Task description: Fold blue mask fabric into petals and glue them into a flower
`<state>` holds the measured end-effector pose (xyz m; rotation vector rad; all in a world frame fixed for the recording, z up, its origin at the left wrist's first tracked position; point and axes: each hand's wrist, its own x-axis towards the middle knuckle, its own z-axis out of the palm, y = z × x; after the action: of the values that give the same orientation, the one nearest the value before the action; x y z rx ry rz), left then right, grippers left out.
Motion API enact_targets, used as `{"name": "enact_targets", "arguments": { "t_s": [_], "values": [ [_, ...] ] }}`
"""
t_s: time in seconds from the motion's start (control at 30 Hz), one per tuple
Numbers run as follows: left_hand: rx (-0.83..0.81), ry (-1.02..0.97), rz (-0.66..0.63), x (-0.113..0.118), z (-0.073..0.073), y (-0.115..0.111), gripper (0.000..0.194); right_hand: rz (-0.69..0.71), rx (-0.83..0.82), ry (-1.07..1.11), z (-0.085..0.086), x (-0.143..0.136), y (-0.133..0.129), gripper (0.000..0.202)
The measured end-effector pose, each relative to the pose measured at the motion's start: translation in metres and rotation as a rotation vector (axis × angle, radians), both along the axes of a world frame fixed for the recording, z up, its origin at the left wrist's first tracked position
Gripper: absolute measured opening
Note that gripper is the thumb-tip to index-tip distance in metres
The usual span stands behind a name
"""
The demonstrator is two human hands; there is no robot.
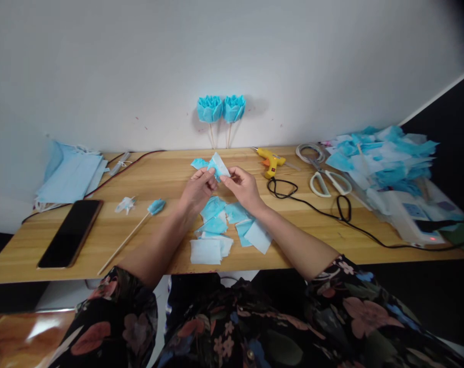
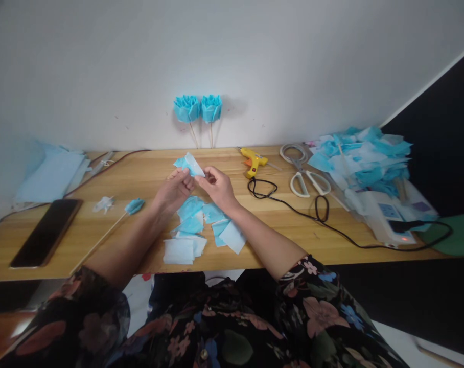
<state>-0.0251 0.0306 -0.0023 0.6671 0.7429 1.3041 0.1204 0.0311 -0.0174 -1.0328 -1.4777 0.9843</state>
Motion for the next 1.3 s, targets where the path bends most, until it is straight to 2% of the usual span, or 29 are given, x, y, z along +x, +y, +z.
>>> {"name": "enact_targets", "arguments": {
  "t_s": [0.47, 0.67, 0.83, 0.97, 1.07, 1.3],
  "values": [
    [-0.01, -0.012, -0.003, -0.0015, -0.0013, 0.0004, 0.042, -0.033, 0.059, -0.09, 0.0004, 0.0008, -0.0011, 0.028],
    [-0.008, 0.005, 0.009, -0.0017, -0.0025, 0.0018, 0.041, 0.05, 0.017, -0.03, -0.0018, 0.0016, 0.0003, 0.032],
    [-0.02, 0.008, 0.012, -0.003, -0.0029, 0.0024, 0.04, 0.094, -0.025, 0.091, -0.0034, 0.0014, 0.0016, 0.051],
    [-0.003, -0.002, 0.011, -0.0041, -0.0021, 0.0023, 0.042, 0.071, -0.005, 0.118, 0.0001, 0.0035, 0.0013, 0.055],
    [0.026, 0.029, 0.0, -0.0042, -0.0026, 0.0023, 0.043, 0.06, -0.009, 0.112, 0.0024, 0.0045, 0.0016, 0.053],
    [0.125, 0.155, -0.012, -0.0033, -0.0091, 0.0027, 0.042, 0.051, 0.009, 0.007, 0.0047, 0.0027, -0.0002, 0.031]
  ]
}}
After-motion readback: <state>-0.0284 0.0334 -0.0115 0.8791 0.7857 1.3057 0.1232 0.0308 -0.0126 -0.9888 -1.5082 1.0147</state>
